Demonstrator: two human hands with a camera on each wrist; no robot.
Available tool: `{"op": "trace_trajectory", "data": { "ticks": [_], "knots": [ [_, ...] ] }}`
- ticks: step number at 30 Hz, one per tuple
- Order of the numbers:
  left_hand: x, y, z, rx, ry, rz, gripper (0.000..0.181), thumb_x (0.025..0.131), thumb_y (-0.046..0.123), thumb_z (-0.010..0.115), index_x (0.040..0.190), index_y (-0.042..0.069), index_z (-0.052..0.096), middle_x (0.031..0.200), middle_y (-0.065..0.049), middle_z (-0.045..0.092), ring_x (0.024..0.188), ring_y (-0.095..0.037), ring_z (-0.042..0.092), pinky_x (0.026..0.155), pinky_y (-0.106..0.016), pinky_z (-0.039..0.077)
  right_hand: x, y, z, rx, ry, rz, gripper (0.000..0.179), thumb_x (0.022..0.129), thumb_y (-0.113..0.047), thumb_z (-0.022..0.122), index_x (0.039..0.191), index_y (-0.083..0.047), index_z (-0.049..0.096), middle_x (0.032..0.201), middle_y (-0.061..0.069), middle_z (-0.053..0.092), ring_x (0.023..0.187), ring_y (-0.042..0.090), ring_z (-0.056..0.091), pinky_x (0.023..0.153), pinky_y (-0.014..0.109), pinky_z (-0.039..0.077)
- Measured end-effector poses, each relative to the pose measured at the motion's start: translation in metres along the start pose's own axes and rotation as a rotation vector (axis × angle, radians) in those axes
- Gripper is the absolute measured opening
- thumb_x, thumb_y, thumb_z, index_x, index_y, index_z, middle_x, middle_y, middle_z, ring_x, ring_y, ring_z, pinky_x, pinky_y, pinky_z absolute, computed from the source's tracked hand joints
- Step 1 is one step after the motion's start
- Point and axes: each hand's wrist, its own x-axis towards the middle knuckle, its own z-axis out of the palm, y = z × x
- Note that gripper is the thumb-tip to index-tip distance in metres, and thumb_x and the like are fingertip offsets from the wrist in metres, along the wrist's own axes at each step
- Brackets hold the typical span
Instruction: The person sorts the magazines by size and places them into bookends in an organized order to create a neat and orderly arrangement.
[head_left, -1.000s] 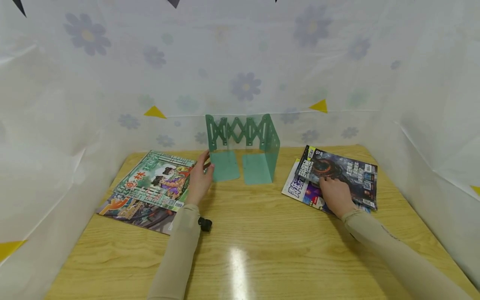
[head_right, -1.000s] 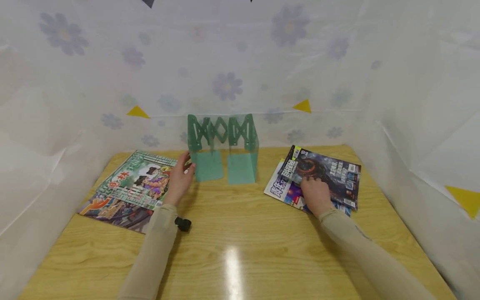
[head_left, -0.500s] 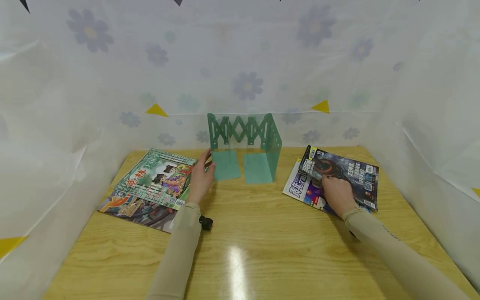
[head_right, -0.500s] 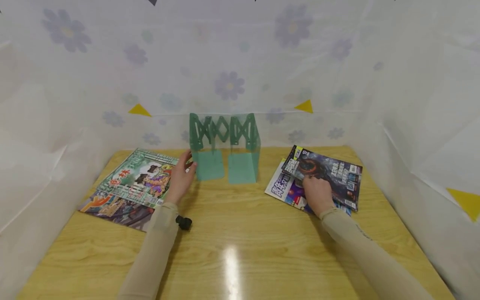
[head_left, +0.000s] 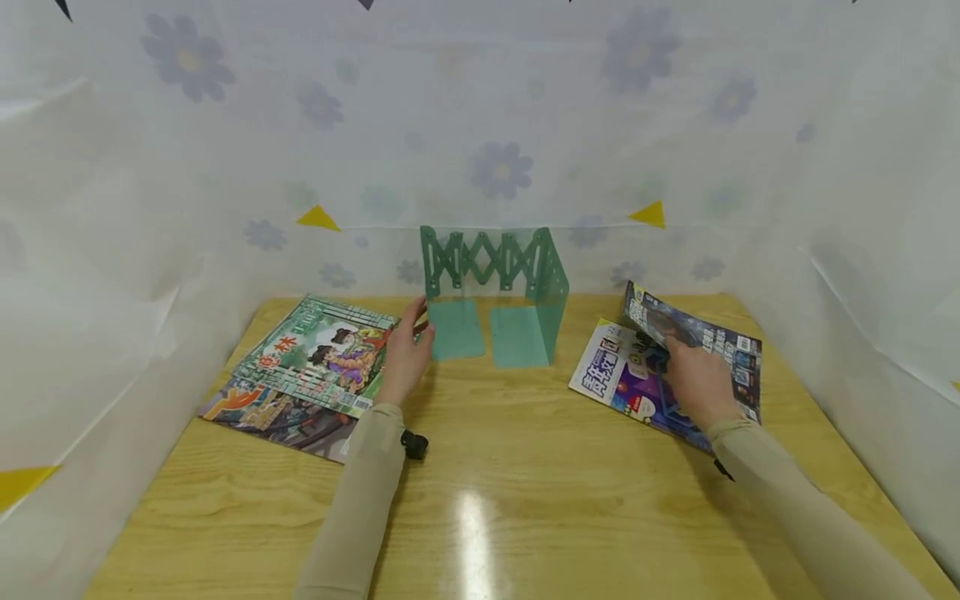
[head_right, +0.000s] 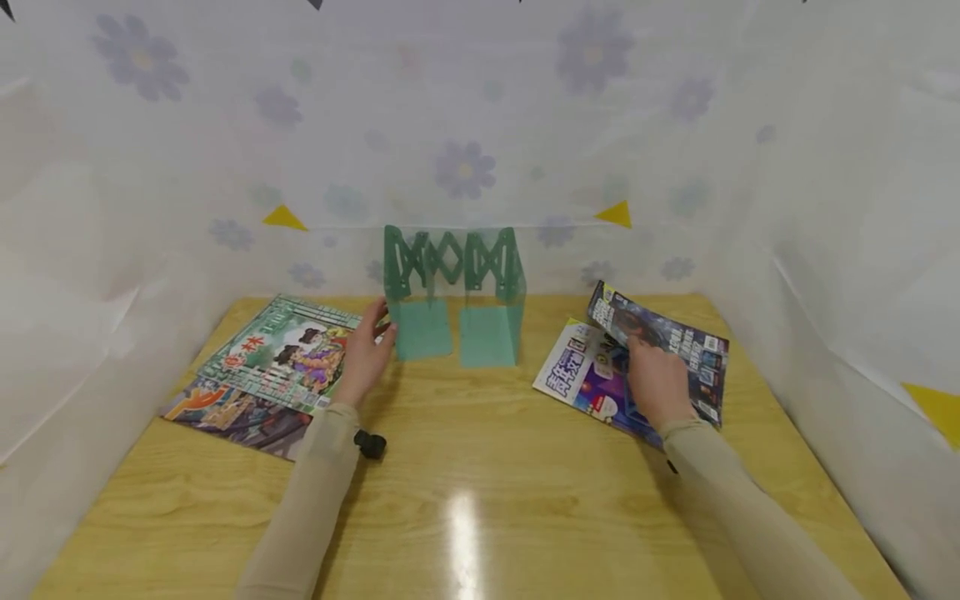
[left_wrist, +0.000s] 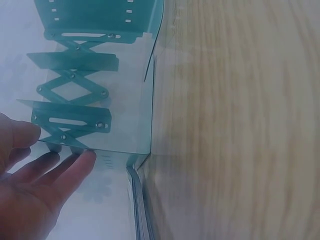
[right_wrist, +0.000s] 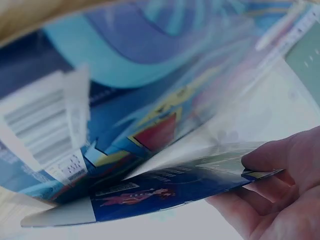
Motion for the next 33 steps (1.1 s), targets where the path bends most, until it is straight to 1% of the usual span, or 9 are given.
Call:
{"op": "trace_trajectory", "data": {
  "ticks": [6, 10, 13, 21, 23, 26, 30, 32, 33],
  "knots": [
    [0.0, 0.0, 0.004, -0.026, -0.003, -0.001, 0.053, 0.105, 0.014, 0.049, 0.155, 0.021, 0.032, 0.151, -0.013, 0.041, 0.129, -0.031, 0.05, 0.096, -0.045, 0.051, -0.007, 0.001, -0.017, 0.069, 0.076, 0.054, 0.036, 0.094, 0.005, 0.051, 0.129, 0.012, 0.057, 0.041, 0.002, 0.029, 0.036, 0.014, 0.02, 0.037, 0.028, 0.017],
    [0.0, -0.001, 0.004, -0.017, 0.006, 0.002, 0.053, 0.105, 0.014, 0.049, 0.155, 0.022, 0.032, 0.151, -0.011, 0.041, 0.129, -0.029, 0.05, 0.095, -0.045, 0.051, -0.006, 0.001, -0.028, 0.098, 0.117, 0.083, 0.035, 0.096, 0.002, 0.051, 0.129, 0.011, 0.057, 0.041, 0.003, 0.034, 0.034, 0.017, 0.025, 0.034, 0.031, 0.02],
    [0.0, -0.001, 0.003, -0.012, 0.007, 0.005, 0.053, 0.105, 0.016, 0.049, 0.155, 0.022, 0.032, 0.152, -0.01, 0.041, 0.129, -0.029, 0.05, 0.094, -0.045, 0.052, -0.002, 0.003, -0.034, 0.103, 0.174, 0.093, 0.033, 0.095, 0.001, 0.053, 0.126, 0.01, 0.059, 0.043, 0.005, 0.038, 0.033, 0.019, 0.029, 0.034, 0.033, 0.021],
    [0.001, 0.0, 0.002, -0.018, 0.006, 0.017, 0.053, 0.105, 0.014, 0.049, 0.155, 0.023, 0.032, 0.151, -0.01, 0.042, 0.129, -0.031, 0.05, 0.095, -0.046, 0.051, 0.003, 0.005, -0.054, 0.186, 0.341, 0.164, 0.036, 0.096, 0.001, 0.049, 0.13, 0.01, 0.058, 0.047, 0.016, 0.047, 0.033, 0.018, 0.024, 0.035, 0.032, 0.017],
    [0.001, 0.0, 0.002, -0.018, 0.008, 0.015, 0.053, 0.105, 0.012, 0.049, 0.155, 0.021, 0.032, 0.151, -0.009, 0.042, 0.129, -0.031, 0.05, 0.095, -0.046, 0.051, 0.004, 0.004, -0.059, 0.21, 0.385, 0.165, 0.035, 0.096, 0.001, 0.05, 0.128, 0.011, 0.059, 0.05, 0.022, 0.051, 0.031, 0.021, 0.028, 0.034, 0.033, 0.019],
    [0.0, -0.001, 0.002, -0.016, 0.012, 0.014, 0.053, 0.105, 0.012, 0.049, 0.155, 0.019, 0.032, 0.151, -0.009, 0.042, 0.129, -0.031, 0.05, 0.094, -0.046, 0.052, 0.005, 0.001, -0.061, 0.26, 0.454, 0.175, 0.03, 0.095, 0.001, 0.053, 0.121, 0.009, 0.065, 0.062, 0.031, 0.059, 0.036, 0.037, 0.043, 0.034, 0.047, 0.03],
    [0.0, -0.001, 0.001, -0.014, 0.012, 0.009, 0.053, 0.105, 0.013, 0.049, 0.155, 0.02, 0.032, 0.151, -0.009, 0.041, 0.129, -0.031, 0.05, 0.094, -0.046, 0.052, 0.006, -0.003, -0.057, 0.305, 0.508, 0.224, 0.023, 0.093, -0.001, 0.056, 0.111, 0.004, 0.069, 0.079, 0.033, 0.065, 0.058, 0.051, 0.058, 0.05, 0.061, 0.041],
    [0.0, -0.001, 0.001, -0.01, 0.014, 0.001, 0.053, 0.105, 0.014, 0.049, 0.155, 0.021, 0.032, 0.151, -0.008, 0.041, 0.129, -0.031, 0.05, 0.094, -0.045, 0.052, 0.006, -0.004, -0.054, 0.322, 0.52, 0.256, 0.02, 0.093, -0.002, 0.057, 0.107, 0.003, 0.07, 0.08, 0.03, 0.067, 0.058, 0.046, 0.059, 0.048, 0.052, 0.042],
    [0.0, -0.002, 0.001, -0.008, 0.014, -0.002, 0.053, 0.105, 0.015, 0.049, 0.155, 0.021, 0.032, 0.151, -0.008, 0.041, 0.128, -0.031, 0.05, 0.094, -0.045, 0.052, 0.005, -0.005, -0.053, 0.332, 0.524, 0.272, 0.017, 0.094, -0.004, 0.057, 0.103, 0.002, 0.071, 0.077, 0.027, 0.068, 0.054, 0.039, 0.06, 0.046, 0.045, 0.043]
  ]
}}
